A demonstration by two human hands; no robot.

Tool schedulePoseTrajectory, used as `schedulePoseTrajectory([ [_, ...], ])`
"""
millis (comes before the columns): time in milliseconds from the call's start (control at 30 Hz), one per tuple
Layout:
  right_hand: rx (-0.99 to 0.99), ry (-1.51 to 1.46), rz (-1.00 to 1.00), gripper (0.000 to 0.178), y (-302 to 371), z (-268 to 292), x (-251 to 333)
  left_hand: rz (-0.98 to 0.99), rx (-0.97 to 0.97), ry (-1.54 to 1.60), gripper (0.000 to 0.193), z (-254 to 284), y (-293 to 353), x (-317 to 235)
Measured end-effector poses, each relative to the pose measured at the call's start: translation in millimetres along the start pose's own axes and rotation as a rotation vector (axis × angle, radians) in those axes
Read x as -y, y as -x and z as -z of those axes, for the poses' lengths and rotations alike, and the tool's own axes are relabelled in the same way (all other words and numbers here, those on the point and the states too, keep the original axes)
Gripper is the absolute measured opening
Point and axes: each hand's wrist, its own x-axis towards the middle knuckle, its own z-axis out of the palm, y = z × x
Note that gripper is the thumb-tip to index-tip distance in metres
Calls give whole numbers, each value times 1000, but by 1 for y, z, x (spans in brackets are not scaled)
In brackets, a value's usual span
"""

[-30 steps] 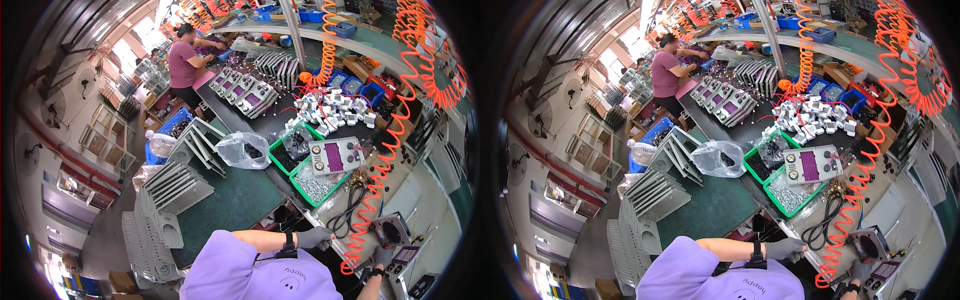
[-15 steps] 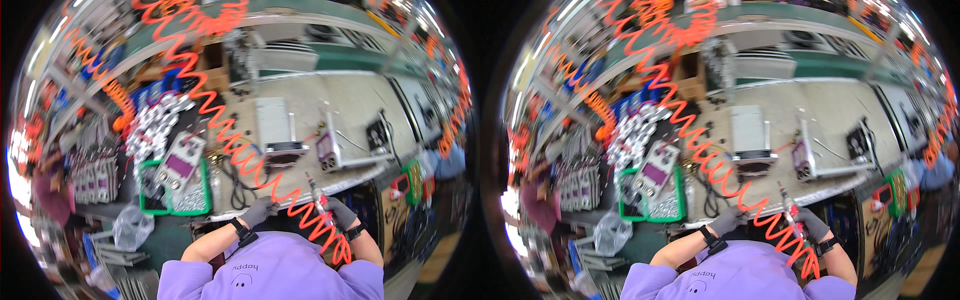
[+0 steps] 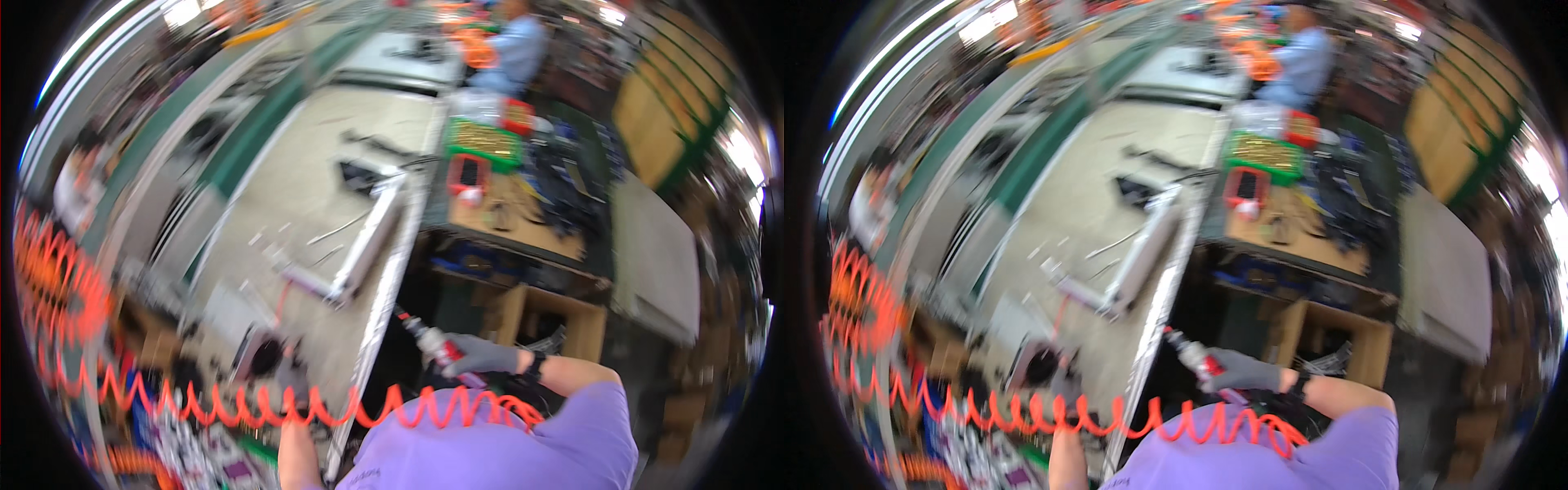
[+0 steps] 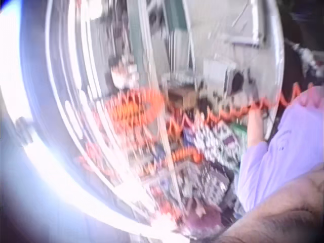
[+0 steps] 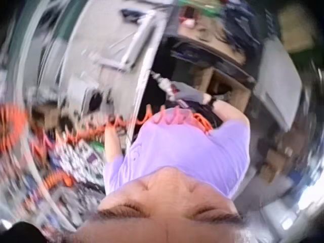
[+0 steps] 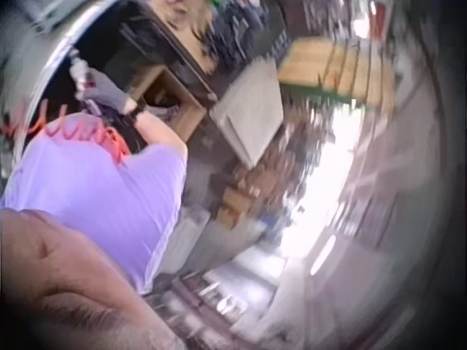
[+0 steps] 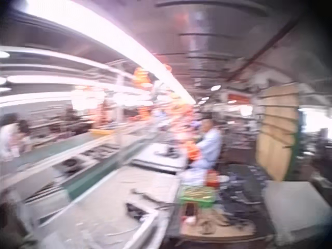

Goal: Assembling components and fans into metal casings on a manufacturing line.

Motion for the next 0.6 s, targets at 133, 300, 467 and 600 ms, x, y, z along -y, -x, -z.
schedulePoseTrajectory([
  [133, -149, -144, 13, 33, -10, -13, -37, 441, 321, 526, 14, -56, 8, 2],
  [300, -114, -610, 49, 24, -24, -33, -34, 708, 621, 818, 17, -126, 1, -4],
  [467, -217, -42, 179, 64, -20, -25, -55, 162, 664, -122, 27, -187, 45, -57],
  [600, -255, 153, 142, 68, -2, -31, -49, 238, 634, -60, 15, -200, 74, -91],
])
